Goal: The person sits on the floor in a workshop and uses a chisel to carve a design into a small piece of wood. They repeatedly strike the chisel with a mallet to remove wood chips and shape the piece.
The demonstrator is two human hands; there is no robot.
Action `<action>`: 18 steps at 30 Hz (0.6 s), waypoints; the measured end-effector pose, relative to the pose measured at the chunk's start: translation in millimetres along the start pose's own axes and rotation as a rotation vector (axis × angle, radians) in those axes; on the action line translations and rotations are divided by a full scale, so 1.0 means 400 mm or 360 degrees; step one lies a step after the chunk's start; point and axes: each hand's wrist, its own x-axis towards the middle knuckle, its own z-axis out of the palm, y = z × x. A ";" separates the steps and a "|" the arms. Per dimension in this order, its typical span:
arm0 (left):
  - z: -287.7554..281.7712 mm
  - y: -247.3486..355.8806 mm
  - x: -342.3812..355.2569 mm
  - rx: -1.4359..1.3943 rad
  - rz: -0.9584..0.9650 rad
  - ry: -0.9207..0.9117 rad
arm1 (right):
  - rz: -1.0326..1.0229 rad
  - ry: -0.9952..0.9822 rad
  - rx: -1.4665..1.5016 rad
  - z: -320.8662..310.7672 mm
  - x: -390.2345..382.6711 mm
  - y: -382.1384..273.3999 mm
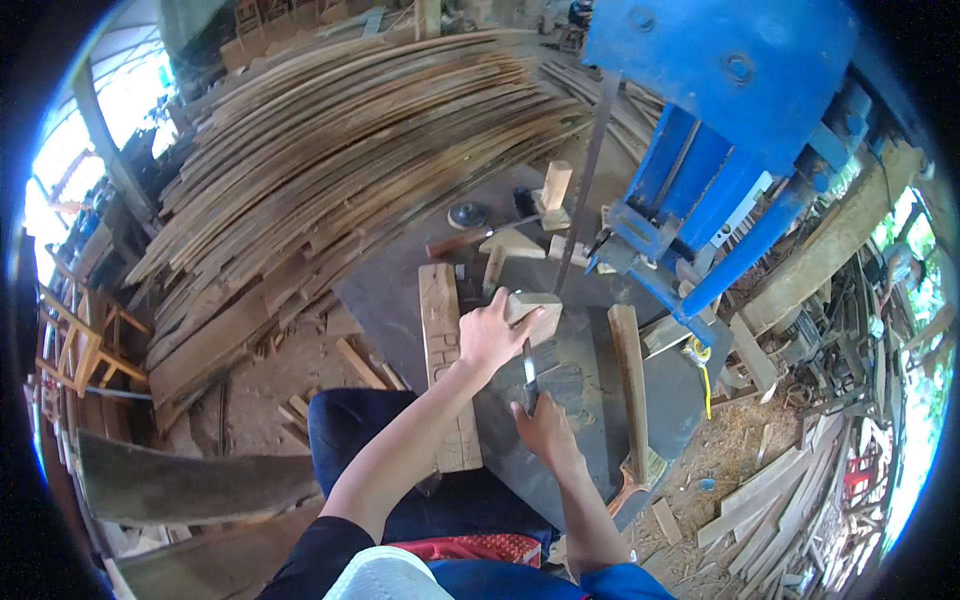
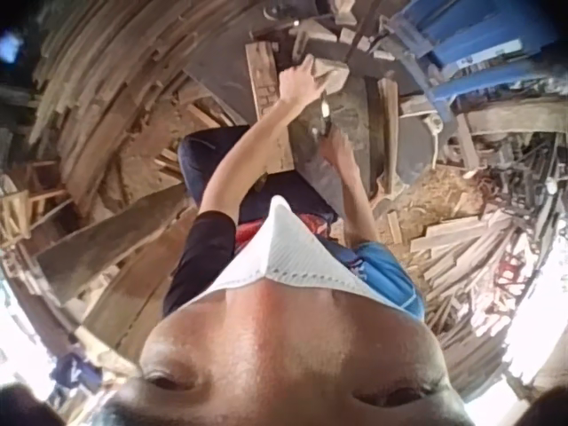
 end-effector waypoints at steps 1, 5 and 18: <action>0.015 -0.016 0.008 0.0074 0.0103 0.0125 | -0.0058 0.0065 0.0051 0.002 0.015 0.003; 0.007 -0.007 -0.009 -0.0035 0.0226 0.0022 | -0.0091 0.0032 -0.0021 -0.015 -0.017 0.030; 0.013 -0.002 -0.025 0.0027 0.0310 0.0094 | 0.0089 -0.0048 0.0069 -0.009 0.066 -0.029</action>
